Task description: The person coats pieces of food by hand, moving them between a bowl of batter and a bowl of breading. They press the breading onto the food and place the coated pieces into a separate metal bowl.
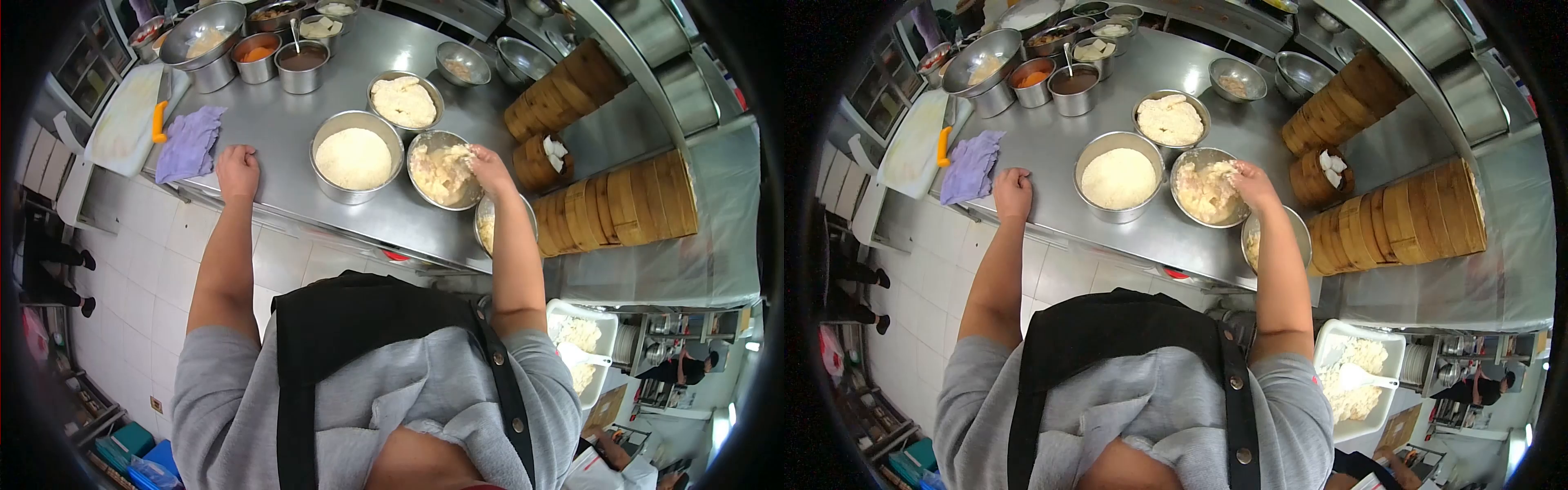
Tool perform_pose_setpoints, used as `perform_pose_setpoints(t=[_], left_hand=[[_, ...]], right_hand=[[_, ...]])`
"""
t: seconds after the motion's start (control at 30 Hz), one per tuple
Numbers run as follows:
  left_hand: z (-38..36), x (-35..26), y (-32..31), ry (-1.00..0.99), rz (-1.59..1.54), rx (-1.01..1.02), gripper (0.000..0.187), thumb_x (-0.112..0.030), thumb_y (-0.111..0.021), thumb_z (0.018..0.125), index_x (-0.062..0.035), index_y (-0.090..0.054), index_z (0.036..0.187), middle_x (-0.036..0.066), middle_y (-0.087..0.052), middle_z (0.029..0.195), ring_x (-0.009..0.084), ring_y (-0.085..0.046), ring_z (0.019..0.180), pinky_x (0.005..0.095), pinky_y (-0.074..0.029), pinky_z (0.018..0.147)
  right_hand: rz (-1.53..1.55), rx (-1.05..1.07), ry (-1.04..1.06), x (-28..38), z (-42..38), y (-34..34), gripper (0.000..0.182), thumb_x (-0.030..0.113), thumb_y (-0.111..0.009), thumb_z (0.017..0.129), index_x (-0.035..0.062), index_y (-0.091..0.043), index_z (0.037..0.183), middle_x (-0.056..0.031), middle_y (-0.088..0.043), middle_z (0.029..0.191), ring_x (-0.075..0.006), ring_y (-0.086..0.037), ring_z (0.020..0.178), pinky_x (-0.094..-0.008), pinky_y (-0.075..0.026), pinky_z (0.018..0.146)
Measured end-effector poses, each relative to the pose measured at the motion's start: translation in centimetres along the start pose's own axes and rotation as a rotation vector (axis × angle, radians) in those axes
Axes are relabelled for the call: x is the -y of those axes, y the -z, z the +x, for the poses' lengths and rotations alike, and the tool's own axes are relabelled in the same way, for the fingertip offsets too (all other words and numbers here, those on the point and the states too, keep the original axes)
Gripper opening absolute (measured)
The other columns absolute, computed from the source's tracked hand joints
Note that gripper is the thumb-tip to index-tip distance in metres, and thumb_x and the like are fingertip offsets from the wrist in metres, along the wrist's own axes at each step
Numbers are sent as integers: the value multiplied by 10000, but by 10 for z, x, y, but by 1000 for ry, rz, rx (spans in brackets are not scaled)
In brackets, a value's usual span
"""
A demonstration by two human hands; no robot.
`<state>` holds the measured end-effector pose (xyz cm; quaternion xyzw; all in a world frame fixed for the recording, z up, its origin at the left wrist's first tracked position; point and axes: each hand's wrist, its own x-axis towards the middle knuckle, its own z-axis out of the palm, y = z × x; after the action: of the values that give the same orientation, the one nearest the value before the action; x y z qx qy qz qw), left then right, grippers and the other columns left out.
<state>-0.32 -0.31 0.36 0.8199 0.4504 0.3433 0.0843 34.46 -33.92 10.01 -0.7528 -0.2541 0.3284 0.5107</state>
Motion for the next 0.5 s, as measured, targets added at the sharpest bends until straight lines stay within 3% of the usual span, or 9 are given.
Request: perform_pose_setpoints(t=[0.07, 0.27, 0.37, 0.5], left_hand=[[0, 0, 0, 3, 6, 0, 112, -98, -576, 790, -129, -658, 860, 60, -608, 921, 291, -552, 937, 413, -430, 851], [0, -1, 0, -10, 16, -5, 102, -96, -577, 792, -126, -659, 845, 59, -609, 921, 292, -553, 939, 413, -435, 843], [0, -1, 0, -12, 13, -11, 95, -96, -580, 792, -122, -659, 837, 61, -611, 922, 292, -554, 938, 416, -437, 836], [0, 1, -2, -24, 8, -20, 89, -97, -582, 793, -120, -657, 834, 61, -612, 924, 293, -555, 932, 416, -436, 835]], right_hand=[[213, -35, -54, -3, -3, 5, 261, 69, -538, 892, 19, -590, 1142, -68, -660, 1048, -161, -639, 914, -324, -518, 796], [770, 199, -100, -1, -10, 18, 298, 119, -543, 925, 47, -541, 1214, -86, -621, 1153, -218, -621, 1016, -408, -523, 835], [828, 247, 0, 18, -25, 8, 255, 113, -540, 930, 36, -561, 1173, -83, -647, 1102, -202, -640, 1001, -350, -533, 853], [626, 47, 83, 13, -23, -2, 239, 27, -543, 903, 57, -551, 1140, -47, -644, 1018, -171, -640, 944, -311, -534, 823]])
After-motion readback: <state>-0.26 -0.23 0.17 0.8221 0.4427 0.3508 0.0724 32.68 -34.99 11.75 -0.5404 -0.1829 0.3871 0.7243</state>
